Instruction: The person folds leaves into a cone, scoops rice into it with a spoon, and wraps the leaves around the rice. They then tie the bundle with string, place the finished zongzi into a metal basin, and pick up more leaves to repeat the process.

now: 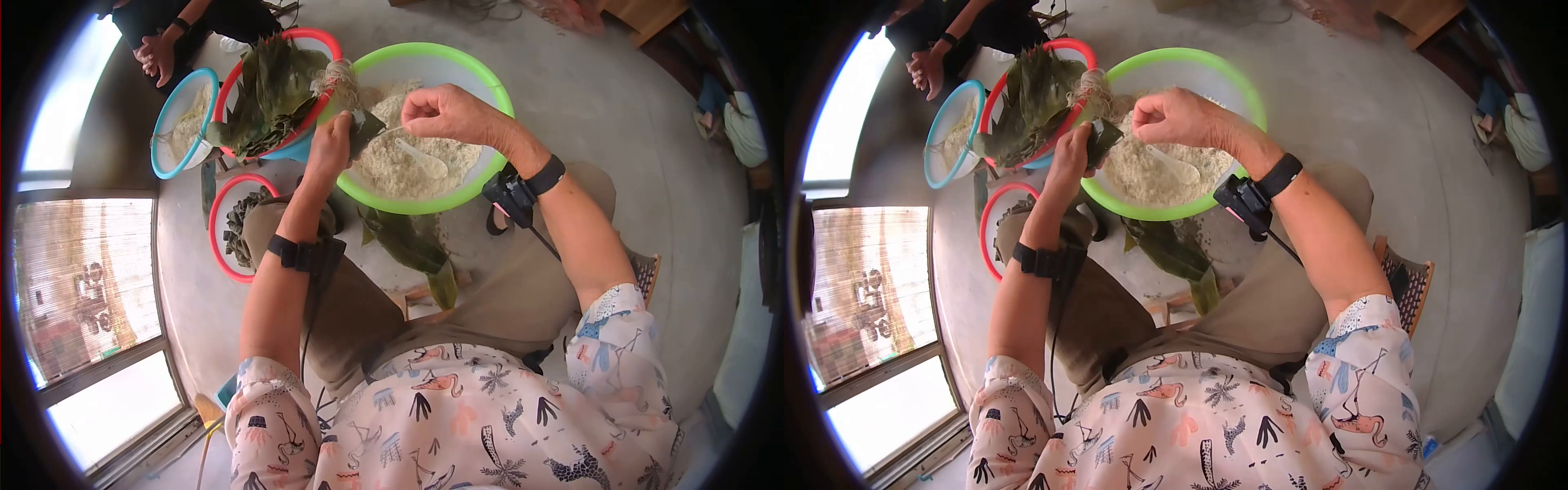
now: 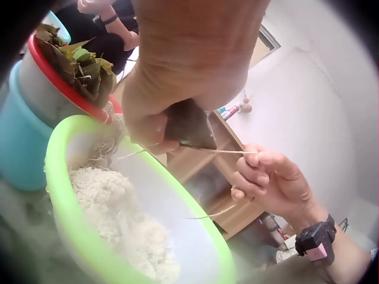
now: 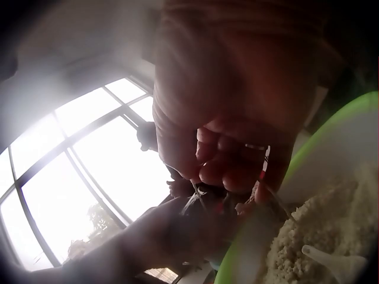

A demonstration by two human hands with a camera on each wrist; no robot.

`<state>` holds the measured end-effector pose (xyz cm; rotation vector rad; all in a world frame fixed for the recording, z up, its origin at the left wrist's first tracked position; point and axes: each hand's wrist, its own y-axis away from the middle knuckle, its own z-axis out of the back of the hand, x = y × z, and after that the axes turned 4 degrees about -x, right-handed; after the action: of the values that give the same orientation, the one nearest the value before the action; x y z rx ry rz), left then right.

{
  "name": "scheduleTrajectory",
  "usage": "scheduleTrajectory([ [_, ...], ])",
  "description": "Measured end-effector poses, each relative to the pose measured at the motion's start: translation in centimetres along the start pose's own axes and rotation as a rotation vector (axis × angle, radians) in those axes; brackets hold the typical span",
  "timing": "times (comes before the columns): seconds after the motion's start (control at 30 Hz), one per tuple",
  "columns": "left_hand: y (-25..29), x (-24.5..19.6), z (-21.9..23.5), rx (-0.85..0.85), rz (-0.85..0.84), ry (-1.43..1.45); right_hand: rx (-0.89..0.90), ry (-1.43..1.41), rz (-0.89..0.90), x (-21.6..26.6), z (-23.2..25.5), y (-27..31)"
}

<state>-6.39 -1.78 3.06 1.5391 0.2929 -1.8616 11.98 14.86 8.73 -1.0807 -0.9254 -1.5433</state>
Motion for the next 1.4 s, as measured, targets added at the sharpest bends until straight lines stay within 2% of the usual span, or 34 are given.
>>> scheduleTrajectory([
  [0.03, -0.5, 0.6, -0.1, -0.047, -0.093, -0.160, -0.050, 0.109, 0.078, 0.4, -0.1, 0.0],
  [0.07, -0.9, 1.2, -0.2, -0.093, -0.186, -0.321, -0.047, 0.107, 0.073, 0.8, -0.2, 0.0],
  [0.1, -0.3, 0.7, -0.5, -0.091, -0.181, -0.321, -0.060, 0.140, 0.085, 1.2, -0.2, -0.1],
  [0.17, 1.2, -1.2, -1.6, -0.062, -0.304, -0.450, -0.075, 0.174, 0.089, 1.2, -0.4, -0.4],
  [0.23, 1.2, -0.9, -2.1, 0.004, -0.257, -0.418, -0.123, 0.353, 0.258, 0.7, -0.4, -1.1],
  [0.33, 1.8, -1.1, -2.5, 0.163, -0.419, -0.469, -0.145, 0.461, 0.325, -0.1, -0.4, -1.8],
  [0.37, 2.0, -1.4, -2.5, 0.165, -0.417, -0.468, -0.144, 0.460, 0.323, -0.4, -0.3, -2.1],
  [0.47, 2.7, -2.2, -2.8, 0.318, -0.462, -0.535, -0.107, 0.372, 0.330, -1.3, 0.0, -2.7],
  [0.5, 3.0, -2.4, -2.9, 0.319, -0.461, -0.533, -0.089, 0.298, 0.267, -1.5, 0.1, -2.9],
  [0.6, 3.6, -2.5, -3.3, 0.291, -0.645, -0.436, -0.077, 0.182, 0.178, -2.5, 0.3, -3.6],
  [0.67, 3.7, -2.3, -3.1, 0.247, -0.599, -0.363, -0.082, 0.143, 0.155, -3.4, -0.2, -3.7],
  [0.73, 3.3, -1.9, -2.7, 0.194, -0.556, -0.290, -0.069, -0.163, 0.091, -3.9, -1.1, -4.0],
  [0.8, 2.6, -1.4, -2.1, 0.118, -0.546, -0.073, -0.107, -0.242, 0.065, -3.8, -1.9, -3.4],
  [0.83, 2.7, -1.3, -1.8, 0.109, -0.548, -0.072, -0.146, -0.326, 0.034, -3.4, -2.3, -3.0],
  [0.9, 3.0, -1.3, -1.2, 0.012, -0.386, 0.013, -0.165, -0.336, 0.007, -2.8, -2.9, -2.6],
  [0.97, 2.8, -1.1, -1.0, 0.007, -0.381, 0.037, -0.241, -0.384, -0.035, -2.4, -4.0, -2.0],
  [1.03, 2.7, -1.8, -1.3, 0.148, 0.045, 0.599, -0.251, -0.419, -0.065, -2.7, -5.2, -1.6],
  [1.07, 3.2, -2.1, -2.2, 0.004, 0.081, 0.609, -0.287, -0.402, -0.067, -2.9, -5.7, -1.6],
  [1.2, 1.7, -0.7, -2.4, -0.063, 0.033, 0.585, -0.329, -0.380, -0.046, -2.1, -6.2, -1.3],
  [1.27, 1.6, -0.7, -2.6, -0.134, -0.053, 0.407, -0.319, -0.405, -0.028, -1.7, -6.3, -1.3],
  [1.3, 1.1, 0.0, -2.8, -0.144, -0.053, 0.414, -0.320, -0.436, -0.051, -1.6, -6.5, -1.3],
  [1.37, -0.1, 1.6, -3.3, -0.295, -0.267, 0.144, -0.315, -0.462, -0.072, -1.6, -6.8, -1.4],
  [1.4, 1.0, 0.0, -3.5, -0.263, -0.195, 0.216, -0.337, -0.487, -0.108, -1.7, -6.9, -1.5],
])
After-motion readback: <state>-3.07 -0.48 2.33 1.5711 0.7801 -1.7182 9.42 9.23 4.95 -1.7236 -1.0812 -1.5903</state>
